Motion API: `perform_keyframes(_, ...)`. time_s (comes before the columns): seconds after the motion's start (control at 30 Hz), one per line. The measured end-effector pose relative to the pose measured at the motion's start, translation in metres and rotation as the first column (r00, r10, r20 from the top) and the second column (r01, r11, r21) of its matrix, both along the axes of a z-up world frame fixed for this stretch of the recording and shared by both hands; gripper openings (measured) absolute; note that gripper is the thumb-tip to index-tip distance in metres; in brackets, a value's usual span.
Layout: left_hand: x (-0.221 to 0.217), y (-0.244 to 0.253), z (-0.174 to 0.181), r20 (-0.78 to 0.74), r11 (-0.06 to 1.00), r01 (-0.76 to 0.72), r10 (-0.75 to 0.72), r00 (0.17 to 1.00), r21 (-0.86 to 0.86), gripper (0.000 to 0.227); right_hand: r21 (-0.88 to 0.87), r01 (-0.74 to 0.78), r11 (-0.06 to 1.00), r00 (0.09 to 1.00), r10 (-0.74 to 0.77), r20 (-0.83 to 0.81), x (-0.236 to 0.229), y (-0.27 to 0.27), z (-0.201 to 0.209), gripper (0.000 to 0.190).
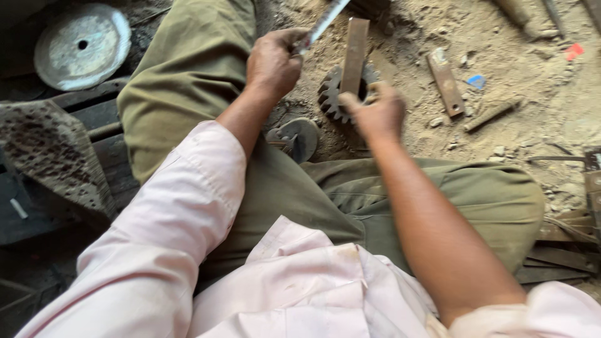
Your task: The person sits on the ground and repeatedly measures a metal gear and several rectangular metal blocks using a tape measure. They place the tape measure across the gear's diameter and along the length of the blocks, adjusting the position multiple times to check dimensions.
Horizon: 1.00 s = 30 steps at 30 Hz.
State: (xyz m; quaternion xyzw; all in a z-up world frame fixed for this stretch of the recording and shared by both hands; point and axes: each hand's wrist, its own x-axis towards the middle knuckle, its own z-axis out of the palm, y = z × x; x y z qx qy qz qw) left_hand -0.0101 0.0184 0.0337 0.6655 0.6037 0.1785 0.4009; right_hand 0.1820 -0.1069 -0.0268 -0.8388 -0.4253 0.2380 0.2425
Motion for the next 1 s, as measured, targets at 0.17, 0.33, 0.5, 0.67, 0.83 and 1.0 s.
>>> perform_keyframes(0.17,-0.007,-0.001,0.004,0.041,1.000,0.026,-0.026,0.999,0.009,0.032,-0.032,-0.067,0.997,0.981,0.072,0.178,-0.026,0.011,-0.003,0.051)
perform_keyframes(0.33,-0.010,-0.003,0.004,0.030,0.982,0.133,-0.139,0.990,0.136,0.035,-0.099,-0.197,0.975,0.979,0.201,0.029,0.019,0.006,0.006,0.038)
perform_keyframes(0.5,-0.009,-0.015,0.002,-0.046,0.944,0.281,-0.277,0.960,0.171,0.033,-0.033,-0.365,0.931,0.929,0.366,0.052,0.035,-0.003,0.017,0.044)
perform_keyframes(0.67,-0.009,-0.020,-0.001,-0.300,0.804,0.533,-0.457,0.837,0.263,0.029,-0.237,-0.132,0.963,0.986,0.104,-0.127,0.036,0.002,0.041,0.053)
perform_keyframes(0.83,0.007,-0.022,-0.005,-0.474,0.727,0.659,-0.519,0.711,0.193,0.035,-0.542,-0.030,0.840,0.995,-0.025,-0.095,0.083,-0.018,0.085,0.040)
perform_keyframes(1.0,0.018,-0.025,-0.009,-0.546,0.677,0.719,-0.547,0.635,0.157,0.042,-0.413,0.049,0.910,0.996,-0.078,-0.053,0.094,-0.044,0.107,0.017)
